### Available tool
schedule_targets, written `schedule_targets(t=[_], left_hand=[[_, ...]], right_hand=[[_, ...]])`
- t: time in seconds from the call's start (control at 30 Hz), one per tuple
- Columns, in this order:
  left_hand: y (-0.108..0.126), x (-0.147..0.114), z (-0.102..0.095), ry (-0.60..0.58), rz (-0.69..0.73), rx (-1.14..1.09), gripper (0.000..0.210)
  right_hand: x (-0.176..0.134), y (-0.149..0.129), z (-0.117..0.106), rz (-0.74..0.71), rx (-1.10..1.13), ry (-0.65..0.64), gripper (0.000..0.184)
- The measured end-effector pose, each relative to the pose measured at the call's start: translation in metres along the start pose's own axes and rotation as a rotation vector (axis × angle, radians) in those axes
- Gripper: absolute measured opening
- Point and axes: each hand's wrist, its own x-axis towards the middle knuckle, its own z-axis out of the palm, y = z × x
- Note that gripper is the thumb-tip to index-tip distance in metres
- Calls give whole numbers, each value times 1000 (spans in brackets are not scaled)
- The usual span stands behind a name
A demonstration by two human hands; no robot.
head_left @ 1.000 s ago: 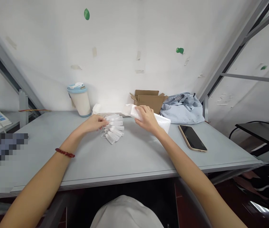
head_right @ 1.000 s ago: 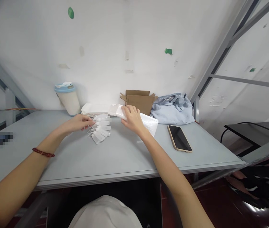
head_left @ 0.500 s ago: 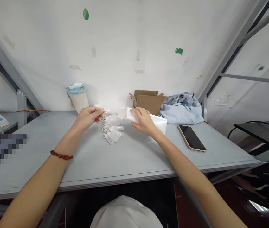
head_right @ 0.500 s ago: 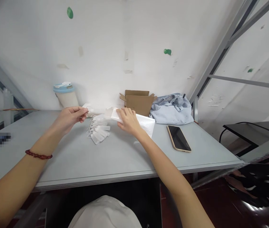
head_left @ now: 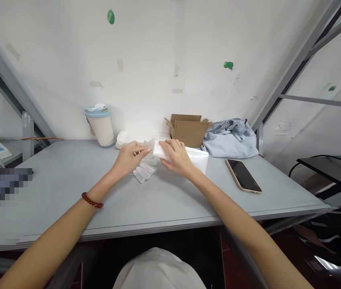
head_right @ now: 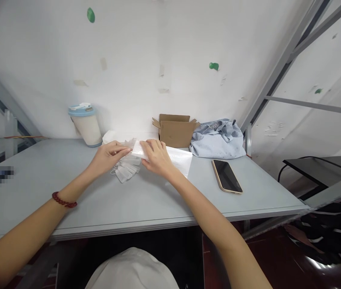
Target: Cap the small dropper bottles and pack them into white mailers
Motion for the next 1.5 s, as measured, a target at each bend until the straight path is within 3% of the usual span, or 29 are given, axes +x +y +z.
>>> schedule_targets(t=[0.23,0.37,0.47,0.73,0.83,1.0,1.1,1.4,1.5], left_hand=[[-16,11,-32,132,-37,269,28],[-25,14,-36,-64,-146,308,23],[-26,12,-30,-160,-133,293,27],[-18,12,-23,-172,-155,262,18],[-13,13,-33,-122,-234,134,20],[-9,14,-45,65,-335,-87,21],[-7,13,-44,100,-319,-177,18],[0,7,-18,-17,-291,-198,26],[1,5,-10,-4,-225,-217,28]], right_hand=[[-1,19,8,60,-40,1,50],[-1,28,8,94,-54,11,48],[0,28,6,103,-43,31,46],[1,27,4,110,-16,38,46],[1,29,4,112,-15,46,45],[0,29,3,102,-16,32,44],[-1,27,2,84,-17,25,46],[0,3,0,-23,44,88,50],[0,-4,0,-65,54,110,50]])
